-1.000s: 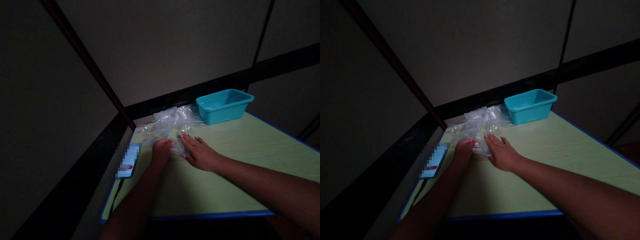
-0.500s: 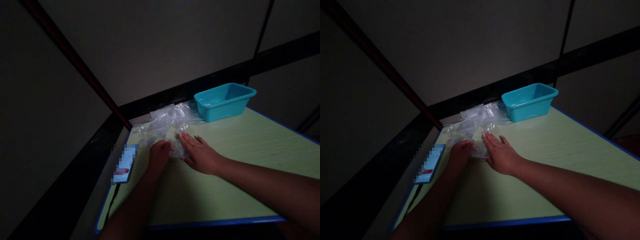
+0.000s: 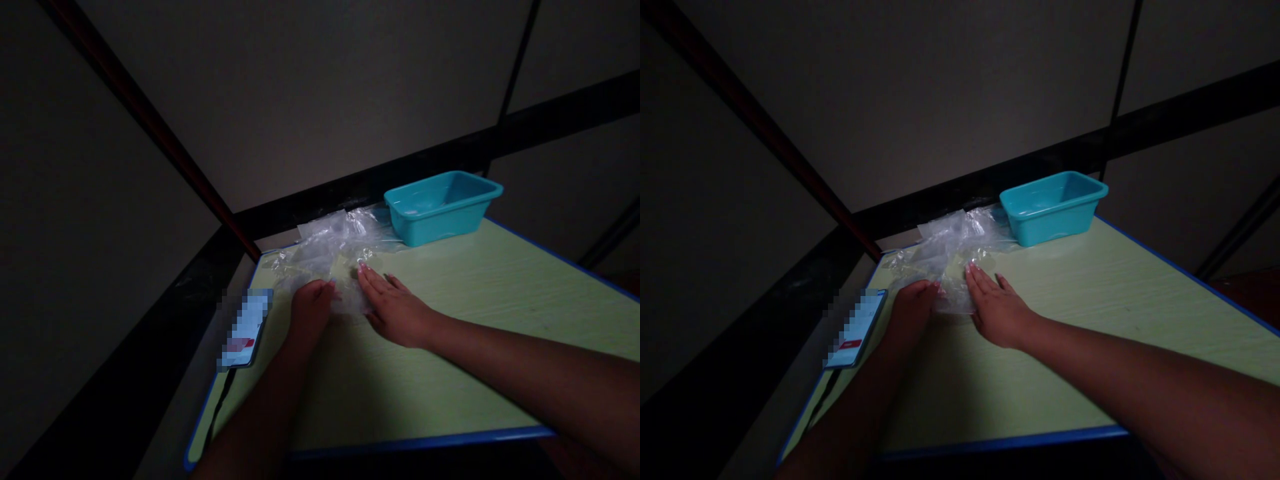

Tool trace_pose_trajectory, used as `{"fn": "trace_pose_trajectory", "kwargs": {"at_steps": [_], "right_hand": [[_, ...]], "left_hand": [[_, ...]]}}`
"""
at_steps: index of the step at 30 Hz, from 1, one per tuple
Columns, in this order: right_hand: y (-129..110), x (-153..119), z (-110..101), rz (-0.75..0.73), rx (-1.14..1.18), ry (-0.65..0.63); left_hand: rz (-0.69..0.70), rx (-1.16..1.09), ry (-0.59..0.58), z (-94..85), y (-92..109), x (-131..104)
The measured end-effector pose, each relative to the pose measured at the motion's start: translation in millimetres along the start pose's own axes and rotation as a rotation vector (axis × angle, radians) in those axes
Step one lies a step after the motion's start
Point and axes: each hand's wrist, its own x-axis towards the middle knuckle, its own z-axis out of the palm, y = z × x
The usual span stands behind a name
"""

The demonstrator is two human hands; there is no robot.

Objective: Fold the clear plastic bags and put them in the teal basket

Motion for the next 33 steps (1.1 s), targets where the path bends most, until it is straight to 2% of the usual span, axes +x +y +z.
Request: {"fn": "trace_pose_trajectory", "kwargs": {"at_steps": [16, 25, 33], "right_hand": [[-2, 1, -4, -0.003, -0.018, -0.079], [-3, 2, -7, 0.004, 0.002, -0.119], [-3, 3, -9, -0.050, 0.026, -0.086]], "left_hand": [[-0.180, -0.071, 0.017, -0.4, -7, 10], [-0.204, 0.017, 0.012, -11.8, -3, 15], [-0.223, 0.056, -0.067, -26.9, -5, 19]]}}
